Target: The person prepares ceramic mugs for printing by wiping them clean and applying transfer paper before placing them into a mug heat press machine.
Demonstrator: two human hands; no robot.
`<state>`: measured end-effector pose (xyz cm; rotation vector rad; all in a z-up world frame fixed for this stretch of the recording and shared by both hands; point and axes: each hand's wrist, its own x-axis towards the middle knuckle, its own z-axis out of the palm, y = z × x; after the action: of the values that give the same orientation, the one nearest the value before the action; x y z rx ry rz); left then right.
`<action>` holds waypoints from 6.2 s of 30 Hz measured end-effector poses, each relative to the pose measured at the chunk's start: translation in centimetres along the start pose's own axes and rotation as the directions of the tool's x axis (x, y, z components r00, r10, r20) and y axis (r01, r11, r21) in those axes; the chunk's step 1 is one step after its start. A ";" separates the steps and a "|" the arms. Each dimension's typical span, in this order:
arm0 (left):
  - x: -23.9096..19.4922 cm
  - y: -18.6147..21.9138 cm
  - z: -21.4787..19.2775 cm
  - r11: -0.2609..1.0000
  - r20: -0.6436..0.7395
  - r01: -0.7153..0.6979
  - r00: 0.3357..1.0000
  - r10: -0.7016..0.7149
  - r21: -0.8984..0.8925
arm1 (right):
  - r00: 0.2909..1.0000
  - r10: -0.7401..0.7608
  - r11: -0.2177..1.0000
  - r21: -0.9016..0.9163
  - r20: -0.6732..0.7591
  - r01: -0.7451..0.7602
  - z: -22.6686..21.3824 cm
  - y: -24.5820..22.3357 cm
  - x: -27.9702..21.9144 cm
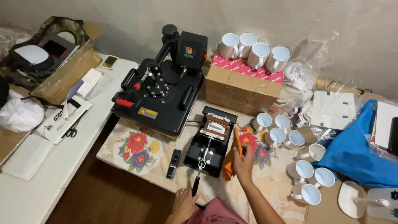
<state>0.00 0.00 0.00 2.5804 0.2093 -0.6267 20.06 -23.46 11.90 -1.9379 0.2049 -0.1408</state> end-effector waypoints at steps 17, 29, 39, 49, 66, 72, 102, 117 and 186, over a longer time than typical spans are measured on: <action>-1.3 2.2 -2.7 0.972 0.083 0.144 0.988 -0.130 -0.185 | 0.604 0.157 0.670 -0.534 0.781 0.516 8.7 -6.3 14.4; -1.7 2.9 -3.8 0.958 0.129 0.173 0.981 -0.146 -0.229 | 0.705 -0.220 0.496 -0.545 0.674 0.676 7.7 -1.3 15.7; -0.6 2.7 -3.6 0.974 0.134 0.146 0.983 -0.123 -0.171 | 0.916 -0.351 0.867 -0.303 0.194 0.397 -6.1 10.2 8.4; 1.8 5.2 -6.0 0.941 0.395 0.080 0.894 -0.214 0.329 | 0.997 0.073 0.975 -0.208 -0.025 -0.077 -10.5 19.3 -1.1; 16.7 26.4 -5.6 0.710 0.141 -0.691 0.722 0.677 0.132 | 0.965 0.206 0.966 -0.126 -0.161 -0.227 -11.8 18.0 -6.4; 17.7 28.8 -6.8 0.787 0.246 -0.588 0.804 0.542 0.187 | 0.960 0.199 0.968 -0.117 -0.197 -0.224 -13.4 20.1 -8.8; -6.0 -2.2 -7.5 0.881 -0.238 -0.247 0.958 0.160 -0.403 | 0.940 -0.242 0.925 0.351 0.241 0.148 -2.7 -3.0 -8.8; -23.9 -20.1 -6.8 0.652 -0.350 0.133 0.755 -0.555 -0.747 | 0.621 -0.404 0.791 0.597 0.672 -0.132 26.3 -22.4 -29.0; -40.0 -99.5 -35.8 0.712 -0.708 -0.027 0.142 -0.692 -0.701 | 0.252 -0.178 0.979 0.145 0.951 0.144 110.7 -34.1 -75.9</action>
<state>-46.29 103.00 5.85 1.8379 1.2732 0.9910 -29.90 105.34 2.95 -1.6620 -0.8535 0.9438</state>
